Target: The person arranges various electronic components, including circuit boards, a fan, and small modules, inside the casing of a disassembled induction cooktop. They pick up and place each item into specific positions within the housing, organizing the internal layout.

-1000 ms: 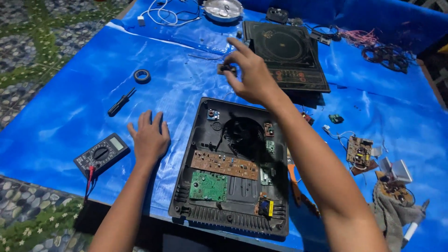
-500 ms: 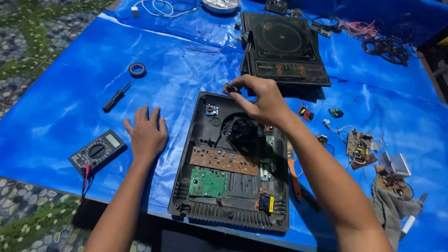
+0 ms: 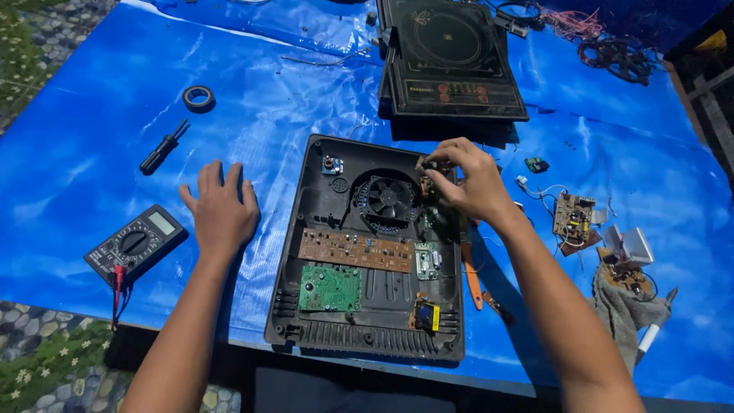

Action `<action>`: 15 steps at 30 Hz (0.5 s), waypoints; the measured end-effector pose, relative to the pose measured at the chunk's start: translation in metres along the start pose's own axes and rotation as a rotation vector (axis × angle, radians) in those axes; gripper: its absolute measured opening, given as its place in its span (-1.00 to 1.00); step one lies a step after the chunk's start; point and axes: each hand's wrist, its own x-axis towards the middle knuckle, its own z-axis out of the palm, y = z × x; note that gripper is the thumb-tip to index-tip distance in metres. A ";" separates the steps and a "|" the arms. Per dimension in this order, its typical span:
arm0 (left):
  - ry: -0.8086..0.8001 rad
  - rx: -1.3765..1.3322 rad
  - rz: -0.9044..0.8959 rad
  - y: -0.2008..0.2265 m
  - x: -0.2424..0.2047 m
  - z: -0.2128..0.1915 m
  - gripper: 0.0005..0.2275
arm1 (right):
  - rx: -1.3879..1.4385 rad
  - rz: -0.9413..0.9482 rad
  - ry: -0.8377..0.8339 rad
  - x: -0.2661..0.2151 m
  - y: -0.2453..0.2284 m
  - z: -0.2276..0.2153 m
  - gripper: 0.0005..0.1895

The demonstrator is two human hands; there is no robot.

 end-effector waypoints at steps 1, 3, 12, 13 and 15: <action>-0.002 -0.002 0.005 -0.002 0.000 0.002 -0.69 | -0.002 0.005 0.002 -0.004 0.003 0.001 -0.81; -0.009 0.005 -0.004 -0.005 0.000 0.005 -0.69 | 0.024 0.043 0.001 -0.009 0.009 0.001 -0.79; 0.004 0.011 0.013 -0.009 0.001 0.011 -0.70 | 0.023 0.217 -0.004 -0.041 0.041 -0.014 -0.81; 0.002 0.011 0.014 -0.009 0.001 0.012 -0.70 | 0.025 0.218 -0.004 -0.042 0.041 -0.014 -0.81; 0.002 0.010 0.020 -0.010 0.000 0.013 -0.69 | 0.014 0.232 -0.005 -0.043 0.040 -0.012 -0.83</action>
